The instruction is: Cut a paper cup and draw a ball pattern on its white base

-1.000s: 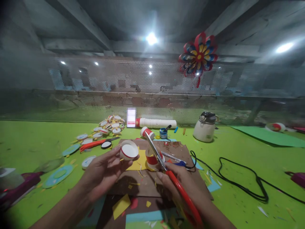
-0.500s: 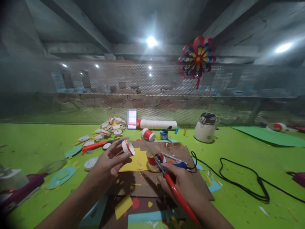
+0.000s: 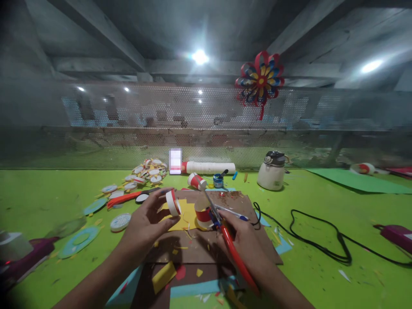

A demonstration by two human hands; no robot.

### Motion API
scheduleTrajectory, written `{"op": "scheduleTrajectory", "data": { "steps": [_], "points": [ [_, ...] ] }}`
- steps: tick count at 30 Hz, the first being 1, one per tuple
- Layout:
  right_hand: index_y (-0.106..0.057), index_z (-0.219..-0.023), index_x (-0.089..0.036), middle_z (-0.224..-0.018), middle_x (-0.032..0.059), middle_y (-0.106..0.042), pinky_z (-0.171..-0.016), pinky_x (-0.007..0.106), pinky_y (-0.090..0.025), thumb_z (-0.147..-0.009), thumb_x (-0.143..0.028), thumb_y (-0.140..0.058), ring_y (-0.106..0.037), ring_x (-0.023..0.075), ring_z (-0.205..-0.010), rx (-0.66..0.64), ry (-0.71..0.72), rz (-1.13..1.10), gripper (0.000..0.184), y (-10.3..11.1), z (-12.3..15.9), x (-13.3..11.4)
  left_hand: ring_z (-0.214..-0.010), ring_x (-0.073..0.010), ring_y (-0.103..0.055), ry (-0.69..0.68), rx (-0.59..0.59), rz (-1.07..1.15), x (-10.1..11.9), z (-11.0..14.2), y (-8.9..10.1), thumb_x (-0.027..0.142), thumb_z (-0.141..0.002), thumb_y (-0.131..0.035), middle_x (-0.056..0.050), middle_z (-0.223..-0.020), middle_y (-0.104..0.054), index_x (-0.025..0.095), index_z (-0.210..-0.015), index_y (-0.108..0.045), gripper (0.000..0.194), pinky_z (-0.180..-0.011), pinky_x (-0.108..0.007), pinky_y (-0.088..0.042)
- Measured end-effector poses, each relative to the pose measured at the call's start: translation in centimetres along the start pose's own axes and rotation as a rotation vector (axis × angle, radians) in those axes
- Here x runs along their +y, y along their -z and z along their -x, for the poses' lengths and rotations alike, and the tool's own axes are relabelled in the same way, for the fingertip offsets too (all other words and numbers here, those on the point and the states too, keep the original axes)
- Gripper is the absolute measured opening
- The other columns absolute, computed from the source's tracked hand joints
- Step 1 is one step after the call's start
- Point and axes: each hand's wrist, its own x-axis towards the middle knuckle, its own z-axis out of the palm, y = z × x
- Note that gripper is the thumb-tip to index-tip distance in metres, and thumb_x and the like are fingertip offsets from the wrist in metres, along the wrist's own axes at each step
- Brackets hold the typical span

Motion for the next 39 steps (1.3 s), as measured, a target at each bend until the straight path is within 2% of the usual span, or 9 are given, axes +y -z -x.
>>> {"op": "scheduleTrajectory", "data": {
  "steps": [6,10,14,18,23,30,35,37,39],
  "points": [
    [-0.075,-0.116,-0.011,-0.105,0.0133,-0.079,-0.082,0.039,-0.059,-0.068,-0.026,-0.06,-0.075,0.0298,-0.091,-0.021,0.018,-0.032,0.052,0.1,0.1,-0.7,-0.106,-0.023,-0.064,-0.102,0.006,-0.12,-0.3,0.2,-0.1,0.014,-0.076,-0.075,-0.01,-0.121,-0.062,0.022,-0.122,-0.06,0.049,-0.089,-0.034,-0.055],
    [-0.073,-0.119,-0.011,-0.109,0.0155,-0.077,-0.085,0.043,-0.058,-0.076,-0.032,-0.06,-0.074,0.0304,-0.092,-0.029,0.018,-0.002,0.05,0.2,0.2,-1.3,-0.109,-0.0225,-0.063,-0.152,-0.034,-0.214,-0.5,0.3,-0.1,0.01,-0.08,-0.068,-0.009,-0.123,-0.062,0.024,-0.125,-0.06,0.048,-0.093,-0.036,-0.054],
    [-0.075,-0.112,-0.014,-0.097,0.0126,-0.078,-0.079,0.041,-0.059,-0.082,-0.041,-0.059,-0.073,0.0277,-0.086,0.003,0.043,-0.004,0.043,0.1,0.3,-2.0,-0.115,-0.0239,-0.061,-0.191,-0.039,-0.238,-0.7,0.6,-0.1,0.008,-0.081,-0.067,-0.008,-0.129,-0.061,0.026,-0.127,-0.059,0.05,-0.094,-0.036,-0.053],
    [-0.074,-0.107,-0.015,-0.091,0.0096,-0.075,-0.076,0.035,-0.058,-0.086,-0.044,-0.06,-0.071,0.0247,-0.084,0.001,0.016,-0.098,0.038,0.2,0.6,-2.8,-0.124,-0.0246,-0.057,-0.378,-0.035,-0.408,-1.2,1.0,0.0,0.009,-0.085,-0.066,-0.009,-0.137,-0.059,0.027,-0.132,-0.055,0.051,-0.099,-0.037,-0.051],
    [-0.068,-0.112,-0.016,-0.083,0.0049,-0.069,-0.061,0.028,-0.056,-0.087,-0.041,-0.062,-0.064,0.0169,-0.068,-0.007,0.024,-0.31,0.036,0.8,1.1,-3.5,-0.129,-0.0237,-0.057,-0.552,-0.075,-0.51,-1.6,1.6,-0.4,0.003,-0.085,-0.065,-0.007,-0.136,-0.065,0.03,-0.131,-0.058,0.053,-0.111,-0.041,-0.041],
    [-0.065,-0.119,-0.02,-0.089,0.0037,-0.074,-0.072,0.029,-0.061,-0.078,-0.028,-0.074,-0.07,0.0175,-0.08,-0.015,0.034,-0.53,0.042,0.2,1.7,-3.8,-0.127,-0.0243,-0.06,-0.459,-0.21,-0.475,-0.9,2.1,-1.5,0.003,-0.081,-0.068,-0.007,-0.13,-0.069,0.029,-0.122,-0.067,0.048,-0.112,-0.042,-0.043],
    [-0.069,-0.114,-0.023,-0.088,0.001,-0.074,-0.077,0.029,-0.061,-0.076,-0.025,-0.077,-0.071,0.017,-0.08,-0.022,0.084,-0.595,0.039,-0.8,2.0,-3.6,-0.128,-0.0224,-0.059,-0.485,-0.278,-0.478,-1.6,2.7,-1.9,0.001,-0.084,-0.064,-0.006,-0.134,-0.067,0.034,-0.128,-0.065,0.055,-0.112,-0.04,-0.042],
    [-0.07,-0.114,-0.024,-0.087,0.0002,-0.074,-0.076,0.029,-0.061,-0.077,-0.026,-0.076,-0.071,0.0164,-0.078,-0.023,0.082,-0.592,0.037,-0.8,2.1,-3.6,-0.13,-0.0233,-0.056,-0.396,-0.288,-0.399,-1.6,3.0,-2.3,0.003,-0.083,-0.066,-0.005,-0.137,-0.065,0.036,-0.13,-0.064,0.057,-0.11,-0.039,-0.043],
    [-0.07,-0.115,-0.025,-0.086,0.0002,-0.074,-0.075,0.028,-0.061,-0.079,-0.028,-0.074,-0.071,0.0169,-0.079,-0.013,0.076,-0.55,0.036,-0.6,2.1,-3.6,-0.129,-0.0258,-0.056,-0.183,-0.307,-0.241,-1.3,3.2,-2.8,0.008,-0.083,-0.069,-0.007,-0.143,-0.059,0.035,-0.133,-0.061,0.058,-0.104,-0.038,-0.049]
  ]
}}
